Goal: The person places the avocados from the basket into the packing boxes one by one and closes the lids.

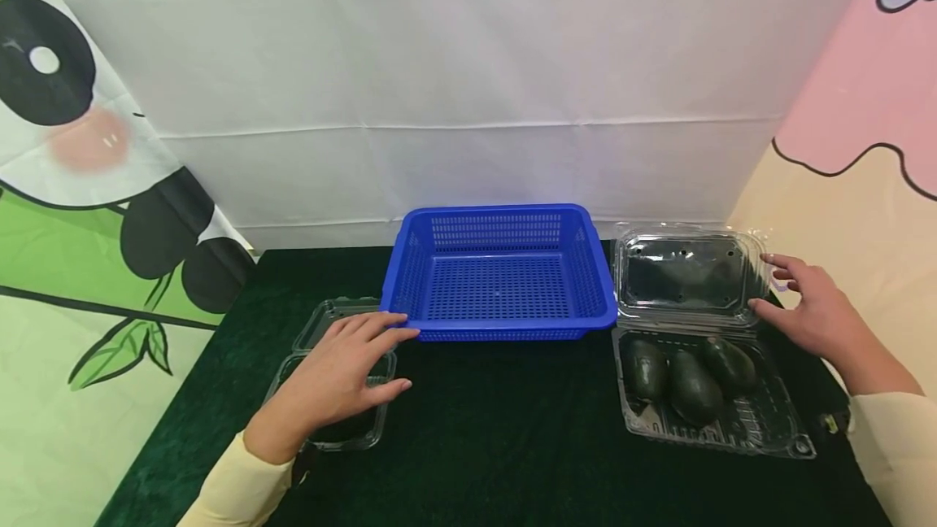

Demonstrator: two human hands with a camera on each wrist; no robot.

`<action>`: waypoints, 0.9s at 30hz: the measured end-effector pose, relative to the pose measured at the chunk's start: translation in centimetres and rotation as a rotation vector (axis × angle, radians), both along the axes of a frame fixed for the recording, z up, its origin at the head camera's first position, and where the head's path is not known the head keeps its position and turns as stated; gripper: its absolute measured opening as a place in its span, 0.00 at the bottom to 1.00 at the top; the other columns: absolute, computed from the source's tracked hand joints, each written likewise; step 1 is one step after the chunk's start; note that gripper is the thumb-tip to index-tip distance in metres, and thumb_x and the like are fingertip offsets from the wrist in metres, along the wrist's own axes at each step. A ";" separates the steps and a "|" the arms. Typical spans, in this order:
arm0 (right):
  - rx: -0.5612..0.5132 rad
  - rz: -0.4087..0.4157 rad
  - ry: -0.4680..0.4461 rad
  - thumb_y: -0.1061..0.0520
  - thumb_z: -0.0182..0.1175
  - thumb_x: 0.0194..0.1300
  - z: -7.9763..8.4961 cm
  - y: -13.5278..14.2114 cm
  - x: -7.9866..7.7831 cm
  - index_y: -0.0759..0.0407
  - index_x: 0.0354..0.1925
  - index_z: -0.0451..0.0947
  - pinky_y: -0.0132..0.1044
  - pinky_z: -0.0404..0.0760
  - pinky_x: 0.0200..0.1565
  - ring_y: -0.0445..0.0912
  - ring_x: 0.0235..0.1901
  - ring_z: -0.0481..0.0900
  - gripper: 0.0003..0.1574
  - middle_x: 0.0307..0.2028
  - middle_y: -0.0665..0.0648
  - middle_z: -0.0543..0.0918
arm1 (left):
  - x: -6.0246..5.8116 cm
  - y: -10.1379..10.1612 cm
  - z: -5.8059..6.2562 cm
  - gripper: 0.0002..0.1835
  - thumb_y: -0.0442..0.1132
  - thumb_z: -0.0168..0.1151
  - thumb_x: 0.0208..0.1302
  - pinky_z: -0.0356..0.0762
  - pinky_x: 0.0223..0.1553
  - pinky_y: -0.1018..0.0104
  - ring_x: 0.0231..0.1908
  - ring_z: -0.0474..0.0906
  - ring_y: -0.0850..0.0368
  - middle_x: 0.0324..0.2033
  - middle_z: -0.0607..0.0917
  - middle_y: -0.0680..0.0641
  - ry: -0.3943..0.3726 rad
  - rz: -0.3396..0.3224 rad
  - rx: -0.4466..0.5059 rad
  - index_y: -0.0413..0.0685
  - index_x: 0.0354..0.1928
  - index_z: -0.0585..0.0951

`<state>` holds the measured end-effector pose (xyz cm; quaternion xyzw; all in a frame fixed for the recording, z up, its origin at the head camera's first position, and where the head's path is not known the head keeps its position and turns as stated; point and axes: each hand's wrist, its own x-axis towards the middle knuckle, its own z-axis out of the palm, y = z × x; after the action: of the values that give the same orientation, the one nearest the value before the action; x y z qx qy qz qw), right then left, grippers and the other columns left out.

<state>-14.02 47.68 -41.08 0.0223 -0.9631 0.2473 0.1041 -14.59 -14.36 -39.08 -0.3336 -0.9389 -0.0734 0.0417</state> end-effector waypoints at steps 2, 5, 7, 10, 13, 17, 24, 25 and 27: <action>0.001 0.000 0.032 0.64 0.65 0.69 0.3 -0.2 0.2 0.81 0.71 0.53 0.83 0.63 0.50 0.85 0.55 0.61 0.44 0.60 0.87 0.60 | 0.0 0.0 0.0 0.35 0.66 0.65 0.65 0.60 0.70 0.36 0.71 0.66 0.45 0.71 0.72 0.48 -0.001 0.001 -0.007 0.63 0.71 0.75; 0.006 -0.005 0.072 0.64 0.65 0.68 0.8 -0.4 0.5 0.80 0.71 0.55 0.82 0.59 0.55 0.82 0.58 0.57 0.44 0.62 0.86 0.59 | 0.0 0.0 0.1 0.35 0.66 0.65 0.65 0.61 0.70 0.36 0.71 0.66 0.45 0.71 0.72 0.48 0.000 -0.003 -0.010 0.63 0.71 0.75; 0.013 -0.021 0.084 0.63 0.65 0.68 1.1 -0.6 0.8 0.78 0.72 0.55 0.82 0.57 0.57 0.82 0.59 0.55 0.45 0.62 0.86 0.58 | 0.0 0.0 0.1 0.35 0.66 0.65 0.65 0.61 0.70 0.36 0.71 0.66 0.45 0.71 0.73 0.48 0.001 -0.008 -0.010 0.63 0.71 0.75; 0.025 -0.043 0.109 0.62 0.66 0.69 1.6 -0.7 1.1 0.77 0.73 0.56 0.82 0.56 0.58 0.80 0.60 0.53 0.44 0.62 0.86 0.58 | 0.0 0.0 0.2 0.35 0.66 0.65 0.65 0.61 0.69 0.36 0.71 0.66 0.44 0.71 0.73 0.47 0.001 -0.012 -0.006 0.62 0.71 0.75; 0.027 -0.067 0.136 0.59 0.65 0.70 1.9 -0.9 1.5 0.77 0.73 0.57 0.81 0.56 0.58 0.79 0.61 0.52 0.44 0.63 0.86 0.58 | 0.0 0.1 0.2 0.35 0.65 0.66 0.65 0.61 0.69 0.36 0.71 0.67 0.44 0.71 0.73 0.47 -0.001 -0.014 0.002 0.62 0.71 0.75; 0.041 -0.106 0.160 0.55 0.65 0.71 2.3 -1.0 2.1 0.78 0.72 0.57 0.80 0.55 0.60 0.79 0.63 0.53 0.44 0.64 0.85 0.59 | 0.1 0.1 0.3 0.35 0.64 0.67 0.65 0.61 0.70 0.36 0.71 0.67 0.44 0.71 0.73 0.47 -0.006 -0.014 0.009 0.62 0.71 0.75; 0.055 -0.112 0.255 0.53 0.65 0.72 2.9 -1.1 3.0 0.79 0.66 0.65 0.70 0.44 0.72 0.76 0.69 0.54 0.38 0.61 0.83 0.64 | 0.0 0.2 0.5 0.35 0.66 0.65 0.65 0.61 0.70 0.36 0.71 0.66 0.44 0.71 0.72 0.48 -0.012 -0.008 -0.007 0.64 0.71 0.75; 0.059 -0.112 0.265 0.53 0.64 0.72 3.0 -1.2 3.2 0.79 0.65 0.65 0.70 0.44 0.72 0.76 0.69 0.54 0.37 0.61 0.83 0.65 | 0.0 0.2 0.5 0.35 0.66 0.65 0.65 0.61 0.70 0.36 0.71 0.66 0.44 0.71 0.72 0.48 -0.013 -0.008 -0.007 0.64 0.71 0.75; 0.069 -0.112 0.283 0.52 0.64 0.73 3.1 -1.2 3.5 0.78 0.63 0.67 0.70 0.45 0.73 0.76 0.69 0.54 0.36 0.61 0.83 0.65 | 0.0 0.2 0.6 0.35 0.66 0.65 0.65 0.61 0.69 0.36 0.71 0.66 0.44 0.71 0.72 0.48 -0.014 -0.008 -0.005 0.64 0.71 0.75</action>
<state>-10.49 46.51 -38.00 0.0066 -0.9464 0.2023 0.2516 -14.57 -14.12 -38.50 -0.3371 -0.9380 -0.0735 0.0341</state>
